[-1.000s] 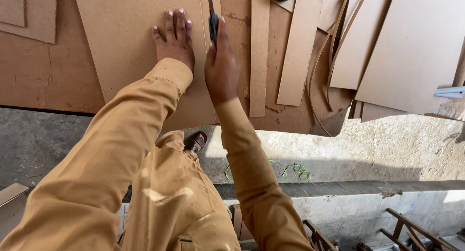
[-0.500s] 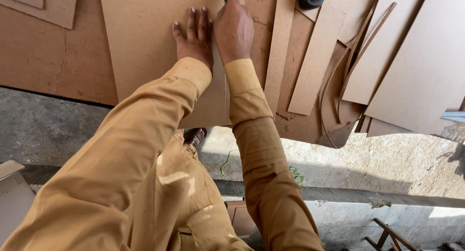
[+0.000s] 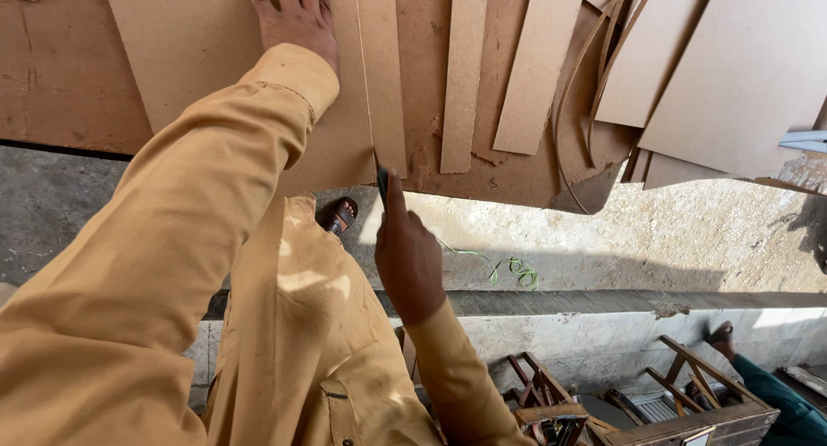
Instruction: The person uses a utility knife to cut rectangular pieces from a large sheet of cardboard on a workbench. They repeatedly score and snap the material, then trim the edges to size. The cut pieces are stacked on the table.
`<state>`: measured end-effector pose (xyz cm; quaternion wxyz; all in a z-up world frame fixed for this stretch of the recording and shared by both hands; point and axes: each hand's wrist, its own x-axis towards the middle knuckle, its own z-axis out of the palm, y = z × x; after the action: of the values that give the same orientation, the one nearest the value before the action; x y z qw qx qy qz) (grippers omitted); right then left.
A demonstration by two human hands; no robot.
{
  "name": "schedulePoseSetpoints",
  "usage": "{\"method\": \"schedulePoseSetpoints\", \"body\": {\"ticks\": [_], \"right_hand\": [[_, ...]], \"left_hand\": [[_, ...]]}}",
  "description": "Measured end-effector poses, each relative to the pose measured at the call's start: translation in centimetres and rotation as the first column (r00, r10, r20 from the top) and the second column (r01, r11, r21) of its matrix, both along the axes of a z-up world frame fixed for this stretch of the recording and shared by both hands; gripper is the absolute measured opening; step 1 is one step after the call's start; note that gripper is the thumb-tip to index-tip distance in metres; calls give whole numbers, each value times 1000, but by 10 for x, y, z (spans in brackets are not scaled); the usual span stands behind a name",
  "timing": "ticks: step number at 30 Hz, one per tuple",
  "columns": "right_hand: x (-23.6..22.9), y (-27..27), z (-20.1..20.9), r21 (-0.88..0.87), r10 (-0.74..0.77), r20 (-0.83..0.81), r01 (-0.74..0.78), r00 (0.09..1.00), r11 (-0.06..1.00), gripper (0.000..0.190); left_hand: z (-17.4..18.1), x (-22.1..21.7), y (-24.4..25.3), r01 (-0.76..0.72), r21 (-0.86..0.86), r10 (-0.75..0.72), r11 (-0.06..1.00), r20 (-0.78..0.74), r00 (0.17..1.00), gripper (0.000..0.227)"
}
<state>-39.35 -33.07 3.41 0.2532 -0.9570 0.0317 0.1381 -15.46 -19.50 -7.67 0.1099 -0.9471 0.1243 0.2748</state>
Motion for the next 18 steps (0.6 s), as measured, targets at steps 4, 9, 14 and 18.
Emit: {"method": "schedulePoseSetpoints", "body": {"ticks": [4,9,14,18], "right_hand": [[-32,-15,53,35,-53,-142,58,989,998,57],[76,-6,20,320,-213,342,100,915,942,49],[245,21,-103,157,-180,401,127,898,979,59],[288,28,-142,99,-122,454,86,883,991,37]], "left_hand": [[11,1,1,35,63,-35,997,-2,999,117],[13,6,6,29,-1,-29,1000,33,999,105],[-10,7,3,-47,-59,52,997,84,995,89],[-25,4,5,-44,-61,52,997,135,990,87]]}}
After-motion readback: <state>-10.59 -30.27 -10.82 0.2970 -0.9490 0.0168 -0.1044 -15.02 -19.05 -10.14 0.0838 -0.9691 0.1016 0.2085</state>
